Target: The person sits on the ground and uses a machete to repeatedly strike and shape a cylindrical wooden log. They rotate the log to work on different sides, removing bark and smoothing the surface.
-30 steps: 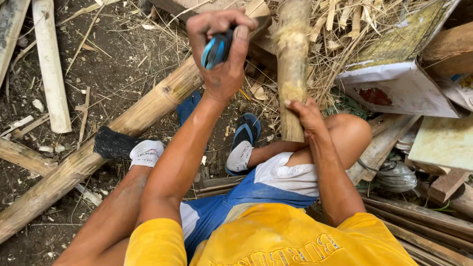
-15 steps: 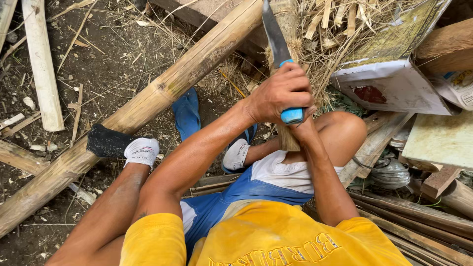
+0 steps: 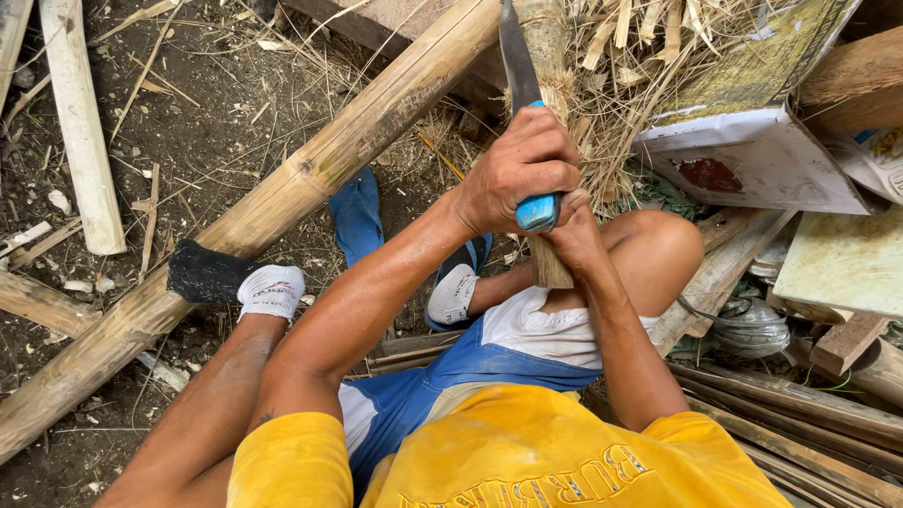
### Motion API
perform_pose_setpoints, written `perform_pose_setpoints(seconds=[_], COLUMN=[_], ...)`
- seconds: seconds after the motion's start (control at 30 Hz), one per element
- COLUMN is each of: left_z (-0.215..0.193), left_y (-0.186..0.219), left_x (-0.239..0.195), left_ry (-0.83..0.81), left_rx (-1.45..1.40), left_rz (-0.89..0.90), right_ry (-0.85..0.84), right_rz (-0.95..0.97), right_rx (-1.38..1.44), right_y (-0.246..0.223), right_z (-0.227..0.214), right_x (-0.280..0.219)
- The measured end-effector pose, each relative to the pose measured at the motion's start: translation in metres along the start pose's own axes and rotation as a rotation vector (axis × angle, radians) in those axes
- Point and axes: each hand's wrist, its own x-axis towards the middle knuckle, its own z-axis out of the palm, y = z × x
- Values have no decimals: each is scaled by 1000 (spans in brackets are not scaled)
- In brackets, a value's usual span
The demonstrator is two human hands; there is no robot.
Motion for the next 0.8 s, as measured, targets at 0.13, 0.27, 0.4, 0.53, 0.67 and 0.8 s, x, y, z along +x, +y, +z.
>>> perform_pose_setpoints(seconds=[0.13, 0.27, 0.4, 0.53, 0.67, 0.8], left_z=[-2, -2, -1, -37, -84, -95], left_y=[1, -1, -10, -33, -38, -35], left_x=[0, -4, -8, -4, 3, 13], left_ry=[2, 11, 48, 76, 93, 125], left_rx=[-3, -5, 59, 60, -67, -13], left_rz=[-15, -8, 2, -42, -110, -81], right_ry=[-13, -47, 67, 194, 367, 273], right_rz=[21, -2, 74, 39, -208, -313], right_rx=[45, 43, 28, -34, -184, 239], right_y=[-2, 2, 2, -7, -48, -114], right_z=[2, 0, -5, -53, -135, -133], right_x=[2, 1, 1, 24, 84, 161])
